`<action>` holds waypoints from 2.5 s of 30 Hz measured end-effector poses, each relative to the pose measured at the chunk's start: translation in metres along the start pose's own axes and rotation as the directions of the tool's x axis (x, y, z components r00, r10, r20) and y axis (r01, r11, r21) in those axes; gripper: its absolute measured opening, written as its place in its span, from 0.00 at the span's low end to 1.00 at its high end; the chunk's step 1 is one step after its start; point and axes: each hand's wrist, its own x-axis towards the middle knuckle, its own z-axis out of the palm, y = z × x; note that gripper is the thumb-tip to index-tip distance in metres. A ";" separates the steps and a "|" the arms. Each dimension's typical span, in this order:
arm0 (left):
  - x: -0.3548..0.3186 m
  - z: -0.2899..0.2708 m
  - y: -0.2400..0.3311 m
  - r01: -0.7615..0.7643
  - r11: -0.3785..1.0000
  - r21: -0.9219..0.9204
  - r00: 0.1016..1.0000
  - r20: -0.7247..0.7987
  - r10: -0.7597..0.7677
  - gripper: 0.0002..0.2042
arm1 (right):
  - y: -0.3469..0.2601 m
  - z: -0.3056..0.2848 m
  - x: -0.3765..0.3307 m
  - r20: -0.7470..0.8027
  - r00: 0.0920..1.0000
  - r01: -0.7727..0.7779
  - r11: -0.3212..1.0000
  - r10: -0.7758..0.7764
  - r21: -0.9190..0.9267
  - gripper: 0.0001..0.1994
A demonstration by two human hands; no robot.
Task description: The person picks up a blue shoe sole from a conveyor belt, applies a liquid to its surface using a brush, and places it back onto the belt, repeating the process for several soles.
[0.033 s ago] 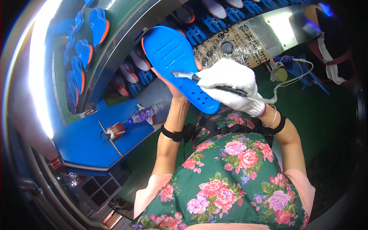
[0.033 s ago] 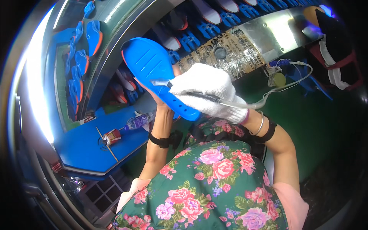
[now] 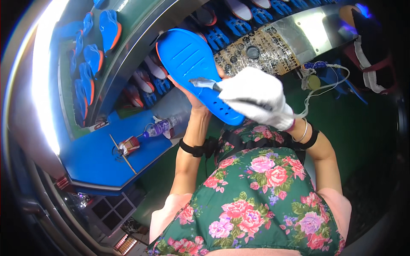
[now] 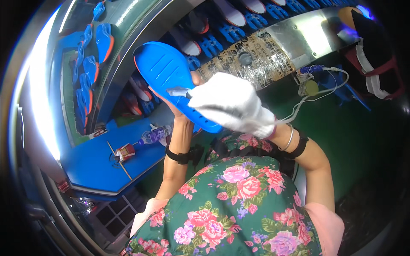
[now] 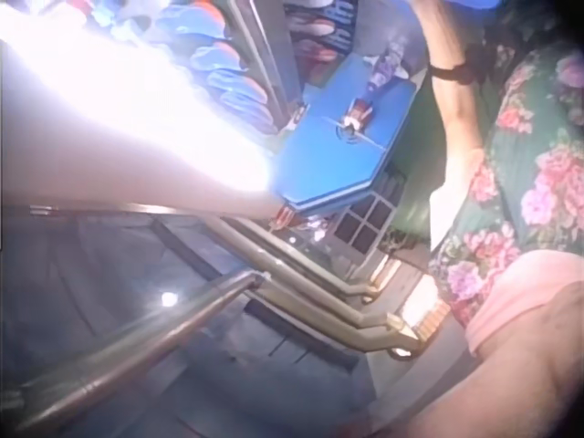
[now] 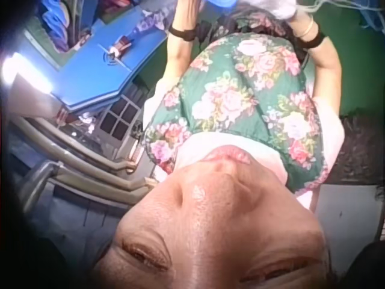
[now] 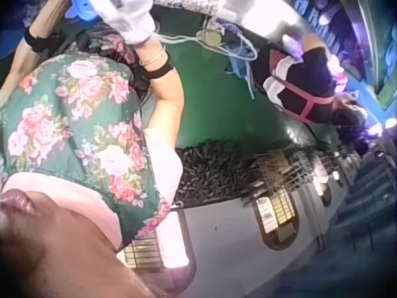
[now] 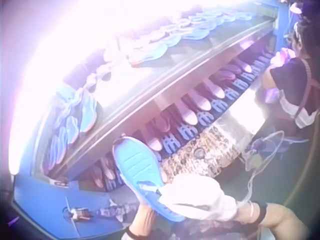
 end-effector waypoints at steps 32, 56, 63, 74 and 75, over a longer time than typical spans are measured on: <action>0.024 -0.023 0.040 0.307 0.937 0.169 0.922 0.192 -0.337 0.57 | -0.003 0.016 -0.033 0.362 0.930 0.049 0.997 -0.064 0.052 0.10; -0.002 -0.006 -0.030 0.420 0.907 0.022 0.907 -0.033 -0.420 0.28 | 0.003 -0.043 -0.020 -0.153 0.924 -0.346 0.936 0.352 0.062 0.06; -0.005 -0.015 -0.022 0.402 0.879 -0.256 0.913 0.181 -0.365 0.42 | -0.015 -0.042 -0.013 -0.151 0.982 -0.141 0.972 0.113 -0.186 0.08; -0.015 -0.004 -0.054 0.392 0.760 -0.518 0.914 0.311 -0.261 0.51 | -0.015 -0.043 0.026 -0.200 0.977 0.005 0.956 -0.067 -0.293 0.10; -0.013 -0.025 -0.058 0.400 0.741 -0.540 0.914 0.293 -0.281 0.49 | -0.015 -0.043 0.029 -0.194 0.977 0.020 0.949 -0.084 -0.313 0.11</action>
